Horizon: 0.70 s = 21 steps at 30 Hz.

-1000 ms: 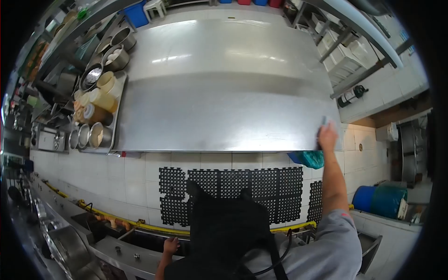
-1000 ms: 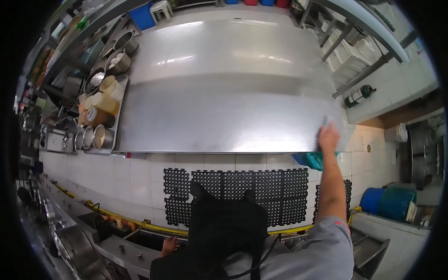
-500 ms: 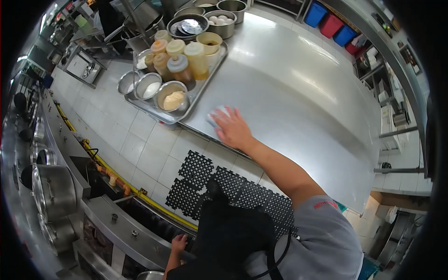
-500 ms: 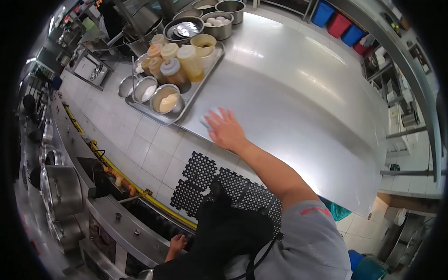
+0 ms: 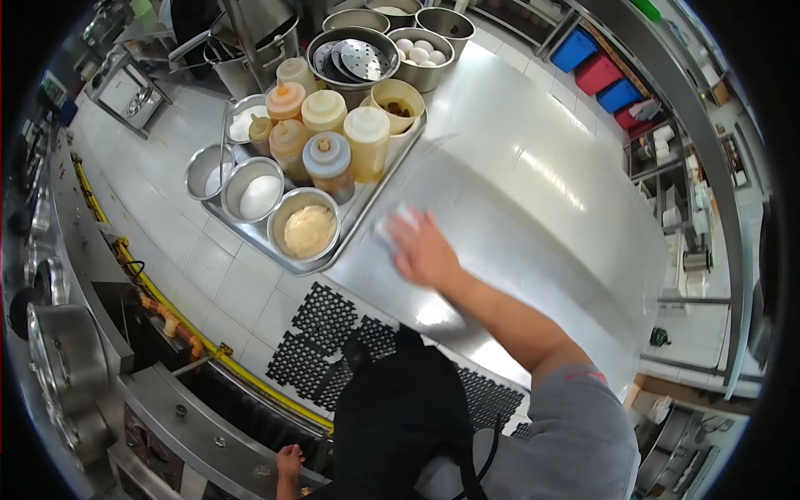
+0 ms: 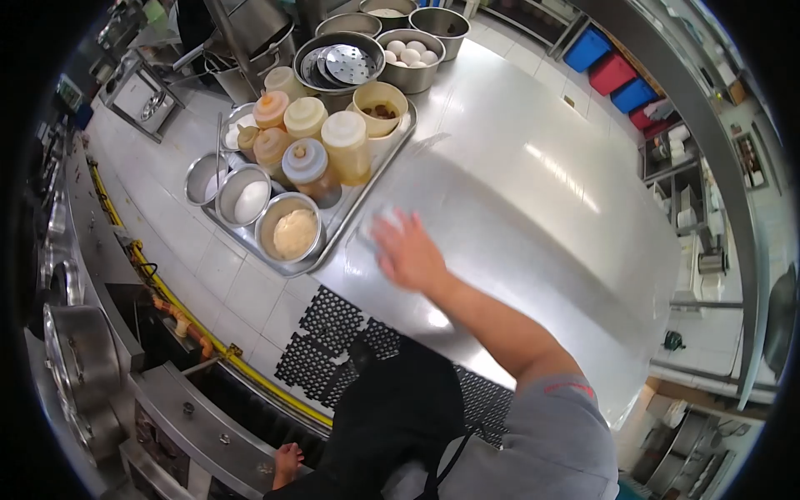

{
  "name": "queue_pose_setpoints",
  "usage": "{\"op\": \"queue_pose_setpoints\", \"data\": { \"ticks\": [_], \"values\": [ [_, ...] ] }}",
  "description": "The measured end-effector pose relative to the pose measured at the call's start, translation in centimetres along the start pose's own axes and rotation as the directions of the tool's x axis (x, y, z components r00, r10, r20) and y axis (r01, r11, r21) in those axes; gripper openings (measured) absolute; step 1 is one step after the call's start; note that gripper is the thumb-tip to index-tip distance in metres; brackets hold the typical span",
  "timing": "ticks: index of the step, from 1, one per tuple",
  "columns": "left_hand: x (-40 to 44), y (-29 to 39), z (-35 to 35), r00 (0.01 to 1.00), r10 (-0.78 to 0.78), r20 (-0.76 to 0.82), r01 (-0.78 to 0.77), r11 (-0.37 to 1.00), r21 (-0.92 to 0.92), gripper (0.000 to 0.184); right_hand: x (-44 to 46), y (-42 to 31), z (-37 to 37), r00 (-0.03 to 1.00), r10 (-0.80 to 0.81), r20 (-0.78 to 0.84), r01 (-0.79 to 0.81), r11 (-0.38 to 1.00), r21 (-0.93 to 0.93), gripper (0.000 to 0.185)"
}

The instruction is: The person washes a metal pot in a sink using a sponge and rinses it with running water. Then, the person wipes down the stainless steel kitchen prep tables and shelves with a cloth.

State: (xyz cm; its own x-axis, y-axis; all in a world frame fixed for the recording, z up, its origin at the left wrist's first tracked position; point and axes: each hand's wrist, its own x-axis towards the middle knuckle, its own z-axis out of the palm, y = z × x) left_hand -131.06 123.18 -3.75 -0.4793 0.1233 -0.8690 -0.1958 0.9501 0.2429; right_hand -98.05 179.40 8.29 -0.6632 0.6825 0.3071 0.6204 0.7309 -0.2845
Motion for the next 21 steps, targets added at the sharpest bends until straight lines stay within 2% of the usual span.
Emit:
{"op": "queue_pose_setpoints", "data": {
  "ticks": [1, 2, 4, 5, 7, 8, 9, 11, 12, 13, 14, 15, 17, 18, 19, 20, 21],
  "values": [
    [0.0, 0.7, 1.3, 1.000, 0.016, -0.003, -0.016, 1.000, -0.008, 0.024, -0.9, -0.2, -1.2, 0.996, -0.046, 0.082, 0.042, 0.998, 0.039, 0.052],
    [-0.1, 1.5, 3.1, 1.000, 0.006, -0.001, -0.006, 1.000, -0.030, 0.024, -0.3, 2.6, -1.3, 0.993, -0.068, 0.092, 0.064, 0.997, 0.040, 0.052],
    [-1.3, 3.4, 5.5, 0.996, 0.085, 0.028, -0.082, 0.992, -0.100, 0.024, 1.2, 11.3, -0.7, 0.987, 0.154, 0.047, -0.154, 0.988, 0.011, 0.049],
    [-1.3, 3.6, 7.1, 0.986, 0.160, 0.049, -0.152, 0.978, -0.142, 0.026, 3.0, 16.9, -0.8, 0.989, 0.106, -0.107, -0.125, 0.973, -0.195, 0.047],
    [-2.0, 4.6, 9.6, 0.981, 0.182, 0.073, -0.169, 0.973, -0.160, 0.028, 7.9, 26.3, -3.2, 0.937, 0.290, -0.194, -0.324, 0.931, -0.171, 0.047],
    [-2.5, 5.0, 11.0, 0.970, 0.218, 0.108, -0.199, 0.966, -0.166, 0.029, 9.6, 29.3, -3.6, 0.889, 0.366, -0.274, -0.440, 0.848, -0.296, 0.048],
    [-3.0, 5.3, 12.3, 0.970, 0.217, 0.110, -0.196, 0.965, -0.172, 0.029, 10.7, 30.5, -3.5, 0.869, 0.406, -0.284, -0.486, 0.811, -0.327, 0.049],
    [-2.7, 5.7, 13.6, 0.955, 0.279, 0.100, -0.281, 0.960, 0.007, 0.032, 11.3, 28.3, -2.2, 0.919, 0.346, -0.191, -0.385, 0.892, -0.236, 0.048],
    [-3.0, 6.3, 14.3, 0.952, 0.287, 0.109, -0.290, 0.957, 0.010, 0.032, 9.9, 24.8, -0.8, 0.928, 0.221, -0.299, -0.289, 0.935, -0.206, 0.045],
    [-3.7, 6.7, 14.6, 0.964, 0.234, 0.127, -0.229, 0.972, -0.050, 0.033, 8.4, 20.2, -1.3, 0.958, 0.189, -0.214, -0.219, 0.967, -0.128, 0.043],
    [-3.7, 7.7, 14.7, 0.971, 0.190, 0.148, -0.175, 0.979, -0.105, 0.033, 5.3, 17.9, 0.2, 0.986, 0.061, -0.157, -0.091, 0.978, -0.187, 0.044],
    [-3.2, 7.8, 14.6, 0.975, 0.175, 0.134, -0.172, 0.985, -0.033, 0.032, 2.7, 14.3, -0.7, 0.997, 0.030, -0.077, -0.031, 0.999, -0.009, 0.046],
    [-2.5, 8.9, 13.1, 0.972, 0.173, 0.161, -0.183, 0.982, 0.046, 0.031, -1.9, 10.2, -5.3, 0.991, 0.092, 0.096, -0.097, 0.994, 0.051, 0.048],
    [-2.4, 9.2, 12.4, 0.973, 0.152, 0.172, -0.171, 0.980, 0.101, 0.030, -4.7, 12.5, -5.4, 0.974, 0.220, 0.046, -0.221, 0.975, 0.022, 0.050],
    [-2.5, 9.3, 11.7, 0.967, 0.190, 0.168, -0.186, 0.982, -0.037, 0.030, -9.0, 15.9, -5.3, 0.940, 0.342, -0.007, -0.342, 0.940, 0.003, 0.052],
    [-2.2, 9.7, 10.5, 0.963, 0.205, 0.174, -0.205, 0.979, -0.017, 0.030, -12.6, 19.6, -6.3, 0.896, 0.401, -0.190, -0.435, 0.877, -0.204, 0.053],
    [-1.8, 9.8, 9.3, 0.968, 0.192, 0.161, -0.199, 0.980, 0.028, 0.030, -16.2, 22.4, -10.1, 0.872, 0.441, -0.212, -0.489, 0.799, -0.351, 0.051]
  ]
}}
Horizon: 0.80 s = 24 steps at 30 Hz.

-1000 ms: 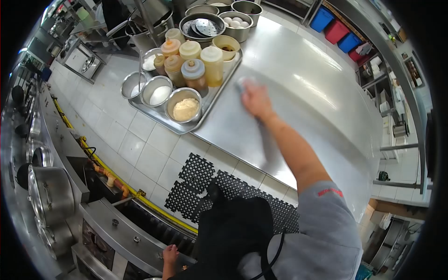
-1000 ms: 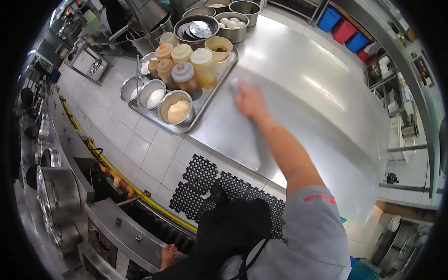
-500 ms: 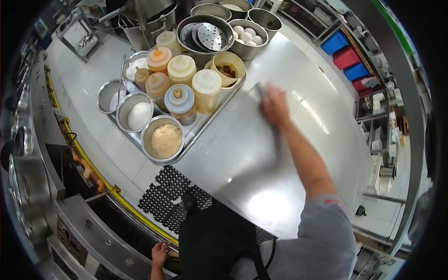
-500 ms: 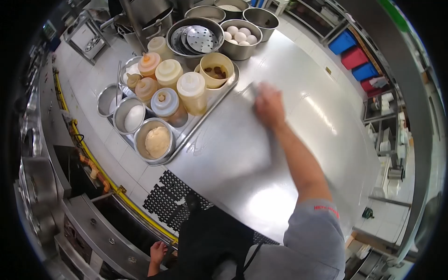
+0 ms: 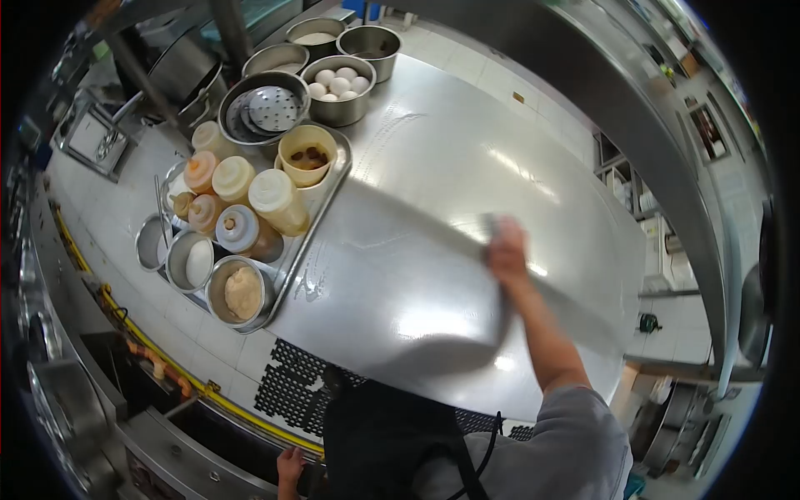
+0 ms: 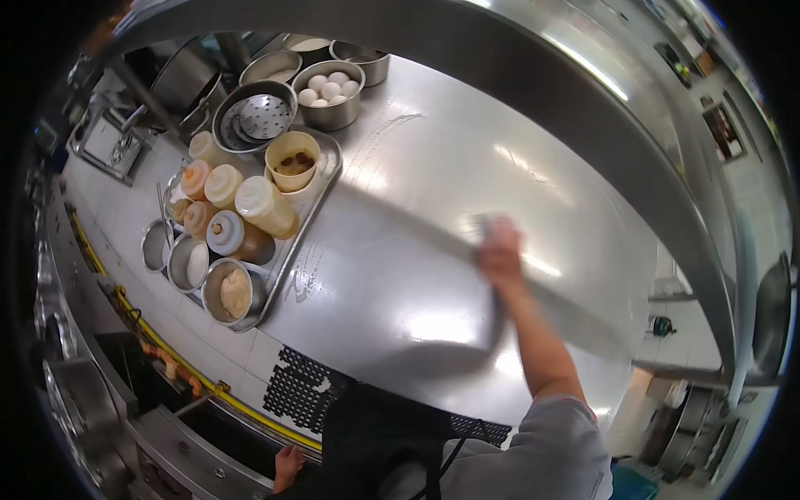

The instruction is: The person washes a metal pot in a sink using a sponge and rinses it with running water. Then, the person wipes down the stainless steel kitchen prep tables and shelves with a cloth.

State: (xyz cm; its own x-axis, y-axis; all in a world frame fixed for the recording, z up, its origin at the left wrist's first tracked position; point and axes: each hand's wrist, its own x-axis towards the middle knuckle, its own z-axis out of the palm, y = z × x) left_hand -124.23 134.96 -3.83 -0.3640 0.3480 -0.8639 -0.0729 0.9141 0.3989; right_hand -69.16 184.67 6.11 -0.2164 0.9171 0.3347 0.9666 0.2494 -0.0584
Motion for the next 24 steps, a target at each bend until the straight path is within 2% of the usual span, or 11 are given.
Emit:
{"op": "queue_pose_setpoints", "data": {
  "ticks": [1, 2, 3, 7, 8, 9, 11, 13, 17, 20, 24],
  "values": [
    [0.2, 0.0, -1.6, 1.000, -0.012, -0.015, 0.013, 0.999, 0.048, 0.031, -3.8, 7.1, 1.1, 0.988, -0.084, -0.130, 0.022, 0.908, -0.419, 0.048],
    [0.4, -0.4, -3.2, 1.000, 0.009, -0.011, -0.008, 0.997, 0.079, 0.031, -8.1, 13.0, 0.8, 0.975, 0.107, -0.193, -0.190, 0.849, -0.492, 0.042],
    [0.8, -1.2, -4.2, 0.997, -0.033, -0.064, 0.036, 0.998, 0.055, 0.030, -10.9, 14.6, -1.8, 0.744, 0.596, -0.301, -0.652, 0.746, -0.137, 0.039],
    [3.8, -7.0, -9.1, 0.993, -0.072, -0.094, 0.075, 0.997, 0.029, 0.029, -19.0, 15.9, -1.6, 0.628, 0.716, -0.306, -0.760, 0.478, -0.441, 0.045],
    [5.3, -9.0, -11.1, 0.990, 0.127, -0.055, -0.099, 0.927, 0.362, 0.031, -16.7, 12.9, -1.4, 0.650, 0.729, -0.215, -0.725, 0.510, -0.462, 0.043],
    [3.6, -7.6, -10.8, 0.992, 0.107, -0.066, -0.074, 0.920, 0.385, 0.032, -13.8, 9.3, 0.0, 0.688, 0.639, -0.346, -0.726, 0.613, -0.311, 0.039],
    [-2.2, -1.4, -9.0, 0.994, 0.067, -0.089, -0.022, 0.902, 0.431, 0.034, -6.8, -1.6, -1.2, 0.841, 0.534, -0.090, -0.540, 0.817, -0.202, 0.041],
    [-0.6, -1.4, -10.8, 0.995, 0.070, -0.069, -0.032, 0.895, 0.446, 0.031, -4.1, -11.8, 2.3, 0.896, 0.340, -0.285, -0.335, 0.940, 0.066, 0.043],
    [0.1, 1.3, -10.7, 0.979, 0.180, -0.094, -0.125, 0.900, 0.418, 0.028, -6.6, -28.1, 0.0, 0.995, -0.093, -0.024, 0.092, 0.866, 0.491, 0.045],
    [0.8, 2.4, -9.4, 0.974, 0.228, -0.012, -0.208, 0.908, 0.363, 0.026, -12.8, -28.3, -4.1, 0.978, -0.134, -0.158, 0.192, 0.874, 0.446, 0.045],
    [0.3, 0.4, -5.2, 0.912, 0.362, 0.192, -0.407, 0.858, 0.313, 0.027, -25.9, -15.0, -10.4, 0.998, 0.061, -0.009, -0.050, 0.883, 0.468, 0.046]
  ]
}}
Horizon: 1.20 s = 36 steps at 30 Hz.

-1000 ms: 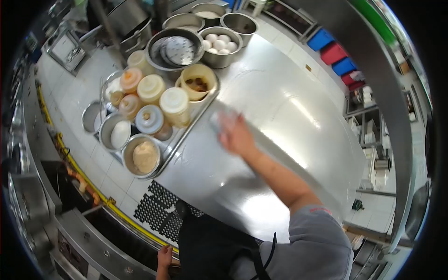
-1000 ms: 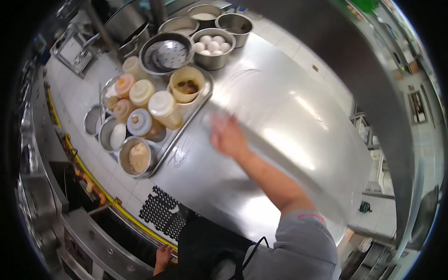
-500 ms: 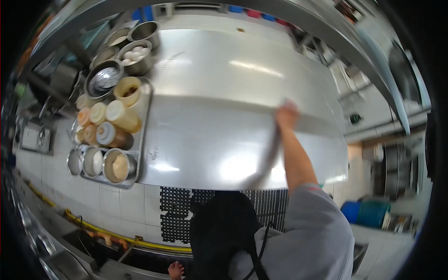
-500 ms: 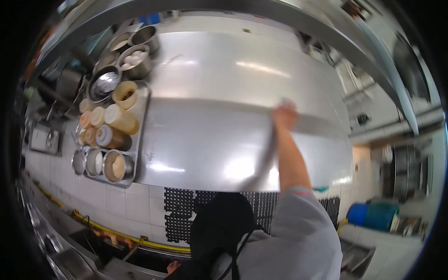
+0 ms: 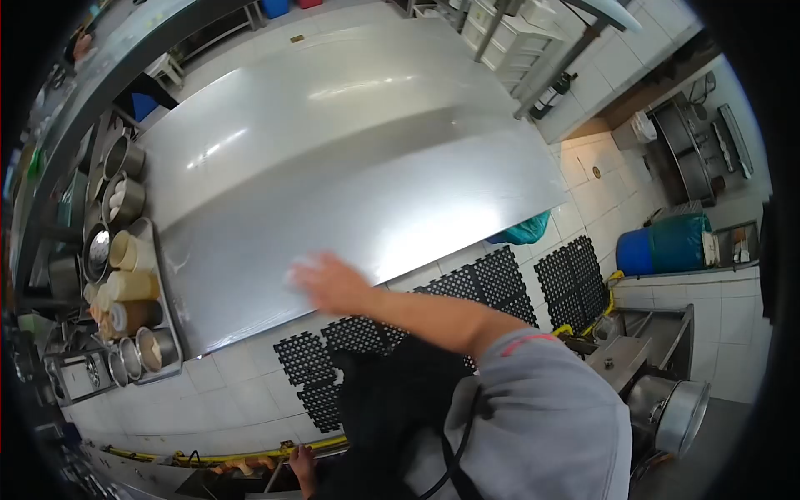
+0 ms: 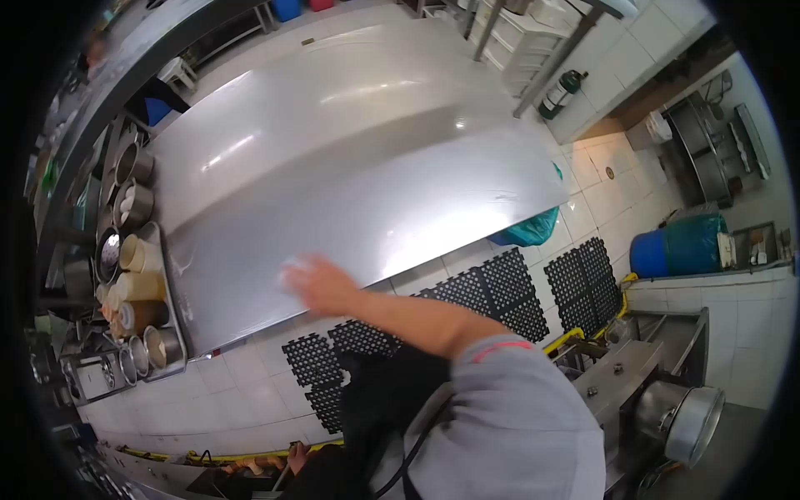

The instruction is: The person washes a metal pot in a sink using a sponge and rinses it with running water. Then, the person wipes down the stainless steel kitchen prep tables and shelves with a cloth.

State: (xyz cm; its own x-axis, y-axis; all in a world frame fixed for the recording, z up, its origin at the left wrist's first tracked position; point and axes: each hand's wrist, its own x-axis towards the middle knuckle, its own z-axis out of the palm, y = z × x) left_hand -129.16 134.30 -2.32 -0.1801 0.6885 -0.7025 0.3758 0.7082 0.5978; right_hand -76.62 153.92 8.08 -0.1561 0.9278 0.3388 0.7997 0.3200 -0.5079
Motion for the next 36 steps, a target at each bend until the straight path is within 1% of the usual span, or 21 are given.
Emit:
{"op": "queue_pose_setpoints", "data": {
  "ticks": [1, 3, 6, 8, 11, 12, 13, 16, 19, 22, 24, 25, 26, 28, 29, 30, 32, 33, 34, 35, 36],
  "values": [
    [-0.6, 0.6, 1.7, 1.000, 0.004, 0.002, -0.004, 1.000, 0.008, 0.027, -3.9, 3.7, -2.8, 0.993, 0.095, -0.077, -0.098, 0.994, -0.041, 0.049],
    [-2.4, 2.8, 5.7, 0.977, -0.161, 0.138, 0.059, 0.830, 0.555, 0.029, -14.9, 12.6, -15.9, 0.899, 0.410, -0.153, -0.435, 0.874, -0.216, 0.043],
    [-6.4, 7.8, 10.4, 0.983, -0.133, 0.130, 0.049, 0.858, 0.511, 0.032, -26.6, 21.9, -25.3, 0.747, 0.468, -0.471, -0.659, 0.614, -0.435, 0.042],
    [-4.6, 6.3, 11.2, 0.987, -0.122, 0.108, 0.063, 0.899, 0.433, 0.032, -30.5, 26.4, -29.0, 0.568, 0.477, -0.671, -0.819, 0.406, -0.405, 0.043],
    [-3.5, 6.8, 12.3, 0.990, -0.098, 0.098, 0.062, 0.948, 0.313, 0.034, -28.4, 27.7, -28.0, 0.500, 0.437, -0.748, -0.866, 0.278, -0.416, 0.043],
    [-3.4, 7.5, 12.6, 0.990, -0.088, 0.108, 0.052, 0.955, 0.293, 0.034, -26.5, 26.8, -27.4, 0.482, 0.637, -0.601, -0.864, 0.459, -0.207, 0.044],
    [-3.3, 8.5, 13.2, 0.991, -0.079, 0.109, 0.043, 0.954, 0.296, 0.034, -24.0, 25.5, -23.8, 0.725, 0.394, -0.566, -0.689, 0.425, -0.587, 0.040],
    [-3.0, 11.1, 14.7, 0.984, 0.044, 0.173, -0.097, 0.944, 0.315, 0.034, -15.7, 16.5, -14.1, 0.879, 0.341, -0.334, -0.454, 0.811, -0.369, 0.043],
    [-0.8, 12.3, 14.7, 0.977, 0.027, 0.213, -0.109, 0.916, 0.387, 0.034, -13.4, 6.7, -9.5, 0.963, 0.192, -0.191, -0.214, 0.972, -0.101, 0.053],
    [-0.1, 12.8, 13.2, 0.986, -0.013, 0.166, -0.036, 0.958, 0.286, 0.032, -17.0, 8.4, -14.3, 0.949, 0.272, -0.158, -0.295, 0.944, -0.149, 0.047],
    [0.1, 11.1, 10.9, 0.994, -0.066, 0.085, 0.047, 0.978, 0.204, 0.032, -21.8, 13.0, -18.7, 0.834, 0.443, -0.330, -0.534, 0.800, -0.275, 0.047],
    [0.0, 9.1, 9.0, 0.987, 0.094, 0.130, -0.133, 0.932, 0.337, 0.031, -24.8, 17.3, -20.1, 0.716, 0.594, -0.367, -0.698, 0.630, -0.341, 0.046],
    [-0.2, 7.4, 7.5, 0.952, 0.240, 0.192, -0.303, 0.838, 0.454, 0.030, -27.4, 20.4, -23.1, 0.671, 0.550, -0.497, -0.739, 0.557, -0.380, 0.046],
    [-0.4, 5.5, 5.7, 0.966, 0.103, 0.237, -0.234, 0.735, 0.637, 0.030, -30.1, 25.7, -26.8, 0.516, 0.501, -0.695, -0.857, 0.307, -0.415, 0.046],
    [-0.5, 5.2, 5.0, 0.964, -0.043, 0.262, -0.191, 0.571, 0.798, 0.029, -28.8, 27.3, -27.5, 0.451, 0.537, -0.713, -0.892, 0.286, -0.349, 0.049],
    [-0.4, 5.3, 4.8, 0.964, -0.043, 0.263, -0.192, 0.572, 0.798, 0.029, -27.1, 28.9, -28.2, 0.382, 0.567, -0.730, -0.923, 0.265, -0.278, 0.052],
    [0.1, 6.1, 5.0, 0.973, -0.086, 0.216, -0.096, 0.699, 0.709, 0.029, -21.7, 33.3, -24.8, 0.375, 0.541, -0.753, -0.925, 0.270, -0.266, 0.052],
    [0.4, 6.5, 5.0, 0.975, -0.112, 0.194, -0.045, 0.752, 0.658, 0.028, -17.3, 33.0, -22.7, 0.540, 0.520, -0.662, -0.842, 0.318, -0.437, 0.051],
    [0.6, 7.0, 4.7, 0.975, -0.142, 0.173, 0.009, 0.797, 0.605, 0.028, -13.0, 31.7, -19.4, 0.630, 0.432, -0.645, -0.762, 0.504, -0.407, 0.049],
    [0.6, 7.3, 4.4, 0.972, -0.179, 0.153, 0.067, 0.834, 0.547, 0.028, -8.4, 26.6, -17.8, 0.692, 0.600, -0.402, -0.719, 0.619, -0.315, 0.052],
    [1.2, 7.5, 4.5, 0.970, -0.186, 0.154, 0.073, 0.833, 0.548, 0.028, -5.5, 24.2, -13.0, 0.778, 0.502, -0.377, -0.617, 0.724, -0.309, 0.053]
  ]
}}
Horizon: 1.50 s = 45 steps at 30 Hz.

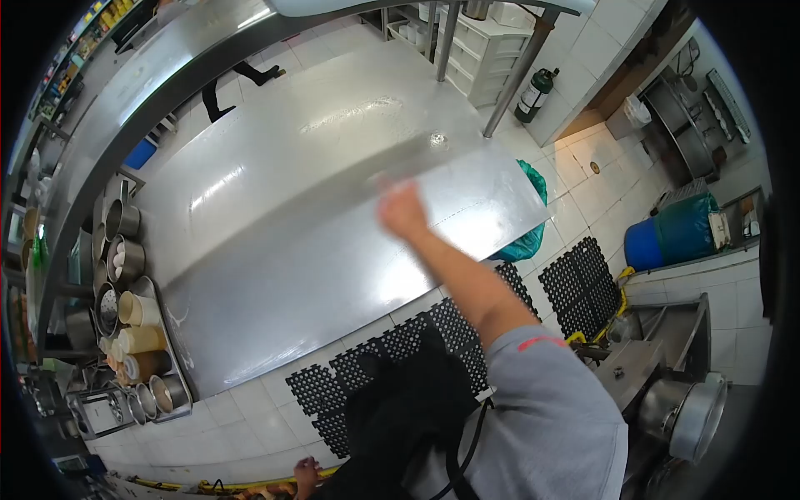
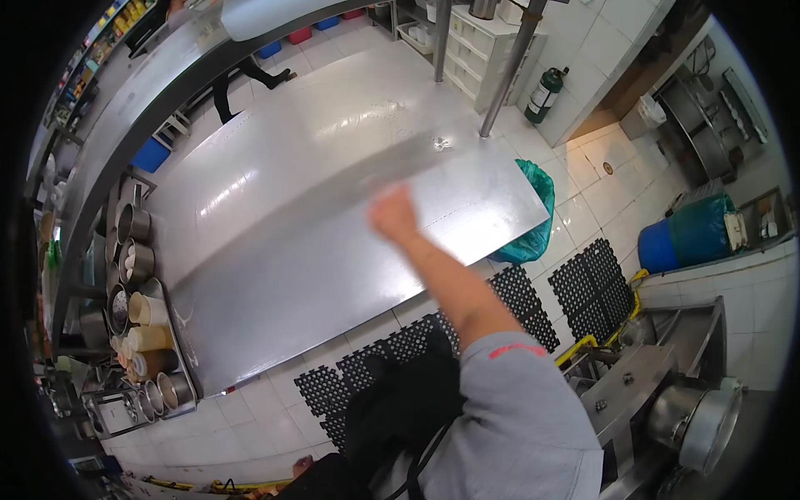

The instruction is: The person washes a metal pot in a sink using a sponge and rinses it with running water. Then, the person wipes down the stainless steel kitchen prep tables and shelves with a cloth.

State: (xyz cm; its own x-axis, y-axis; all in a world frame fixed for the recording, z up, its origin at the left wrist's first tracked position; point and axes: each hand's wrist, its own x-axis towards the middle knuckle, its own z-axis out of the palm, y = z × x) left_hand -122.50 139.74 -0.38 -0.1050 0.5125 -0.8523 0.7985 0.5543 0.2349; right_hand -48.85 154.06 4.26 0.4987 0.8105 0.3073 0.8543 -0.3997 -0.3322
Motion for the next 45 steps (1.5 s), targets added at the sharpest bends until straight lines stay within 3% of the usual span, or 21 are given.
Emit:
{"op": "queue_pose_setpoints", "data": {
  "ticks": [4, 7, 9, 12, 14, 15, 16, 18, 19, 23, 25, 26, 27, 28, 30, 32, 36, 37, 39, 43, 45],
  "values": [
    [3.7, 4.1, -1.5, 0.989, 0.074, -0.129, -0.110, 0.949, -0.296, 0.028, -9.2, -16.7, 0.3, 0.830, -0.549, 0.096, 0.468, 0.781, 0.414, 0.050],
    [3.4, 6.0, -1.9, 0.977, 0.122, -0.173, -0.174, 0.928, -0.330, 0.030, -11.3, -14.8, -2.5, 0.770, -0.638, 0.013, 0.551, 0.675, 0.490, 0.045],
    [1.9, 6.0, -0.8, 0.976, 0.007, -0.218, -0.113, 0.873, -0.475, 0.031, -7.7, -8.1, -1.8, 0.794, -0.593, 0.134, 0.480, 0.746, 0.461, 0.045],
    [-0.9, 4.6, 1.8, 0.981, -0.052, -0.185, -0.032, 0.904, -0.427, 0.028, 2.5, 6.1, -2.5, 0.967, -0.145, 0.209, 0.126, 0.987, 0.099, 0.053],
    [-3.4, 3.9, 4.6, 0.986, -0.039, -0.164, 0.002, 0.976, -0.217, 0.028, 8.1, 15.3, -2.9, 0.975, -0.097, -0.202, 0.051, 0.974, -0.221, 0.053],
    [-4.9, 3.9, 6.1, 0.989, -0.022, -0.144, 0.008, 0.995, -0.095, 0.028, 10.9, 19.8, -2.8, 0.986, -0.046, -0.162, -0.026, 0.910, -0.414, 0.056],
    [-6.5, 4.2, 7.6, 0.993, -0.010, -0.119, 0.010, 1.000, -0.001, 0.028, 13.5, 21.1, -5.3, 0.978, 0.202, -0.045, -0.206, 0.924, -0.322, 0.055],
    [-9.0, 5.1, 10.3, 0.996, 0.001, -0.086, 0.007, 0.996, 0.092, 0.028, 17.4, 24.5, -2.4, 0.870, 0.170, -0.462, -0.338, 0.889, -0.309, 0.041],
    [-10.0, 5.6, 11.3, 0.997, 0.010, -0.078, -0.001, 0.994, 0.110, 0.028, 18.9, 24.3, -1.3, 0.875, 0.169, -0.453, -0.327, 0.897, -0.297, 0.041],
    [-12.6, 7.8, 12.9, 0.983, 0.178, -0.054, -0.159, 0.954, 0.254, 0.028, 20.6, 13.7, 3.0, 0.855, -0.339, -0.392, 0.306, 0.941, -0.144, 0.033],
    [-12.7, 9.2, 13.0, 0.951, 0.305, -0.039, -0.272, 0.893, 0.359, 0.028, 14.6, 4.5, 2.5, 0.867, -0.475, -0.150, 0.491, 0.866, 0.096, 0.039],
    [-12.1, 9.8, 13.5, 0.951, 0.306, -0.037, -0.274, 0.894, 0.356, 0.028, 10.2, 1.4, 3.0, 0.904, -0.426, 0.034, 0.349, 0.780, 0.520, 0.040],
    [-10.3, 10.1, 13.6, 0.976, 0.166, -0.140, -0.183, 0.975, -0.122, 0.026, 5.9, -2.1, 2.4, 0.860, -0.502, 0.090, 0.408, 0.784, 0.468, 0.044],
    [-9.2, 9.8, 13.8, 0.986, -0.009, -0.164, -0.089, 0.809, -0.582, 0.025, 2.7, -4.0, 1.6, 0.705, -0.642, 0.301, 0.417, 0.719, 0.556, 0.047],
    [-10.0, 11.2, 14.8, 0.972, -0.011, -0.233, -0.132, 0.799, -0.587, 0.026, -3.2, -3.0, -2.1, 0.520, -0.854, 0.021, 0.705, 0.443, 0.554, 0.053],
    [-12.1, 12.9, 16.3, 0.942, -0.106, -0.318, -0.099, 0.818, -0.567, 0.026, -3.6, 0.7, -3.0, 0.507, -0.838, 0.200, 0.618, 0.515, 0.593, 0.055],
    [-15.0, 8.9, 20.3, 0.960, -0.118, -0.253, -0.008, 0.895, -0.445, 0.027, 0.2, 14.1, -6.3, 0.938, -0.244, 0.245, 0.177, 0.947, 0.268, 0.055],
    [-15.8, 8.1, 21.0, 0.955, -0.130, -0.265, -0.010, 0.884, -0.467, 0.027, 0.3, 17.8, -7.8, 0.981, -0.192, 0.032, 0.187, 0.976, 0.110, 0.055],
    [-17.7, 8.4, 22.0, 0.951, -0.272, -0.144, 0.213, 0.920, -0.330, 0.031, -0.8, 21.9, -12.7, 1.000, 0.030, 0.002, -0.030, 0.999, -0.014, 0.056],
    [-15.3, 1.0, 24.5, 0.968, -0.236, -0.082, 0.182, 0.892, -0.414, 0.032, -9.4, 21.8, -13.2, 0.982, 0.123, -0.141, -0.151, 0.966, -0.209, 0.056],
    [-12.0, -5.1, 25.1, 0.798, 0.571, -0.190, -0.523, 0.814, 0.252, 0.030, -13.5, 18.3, -12.3, 0.983, 0.081, -0.166, -0.113, 0.976, -0.187, 0.056]
  ]
}}
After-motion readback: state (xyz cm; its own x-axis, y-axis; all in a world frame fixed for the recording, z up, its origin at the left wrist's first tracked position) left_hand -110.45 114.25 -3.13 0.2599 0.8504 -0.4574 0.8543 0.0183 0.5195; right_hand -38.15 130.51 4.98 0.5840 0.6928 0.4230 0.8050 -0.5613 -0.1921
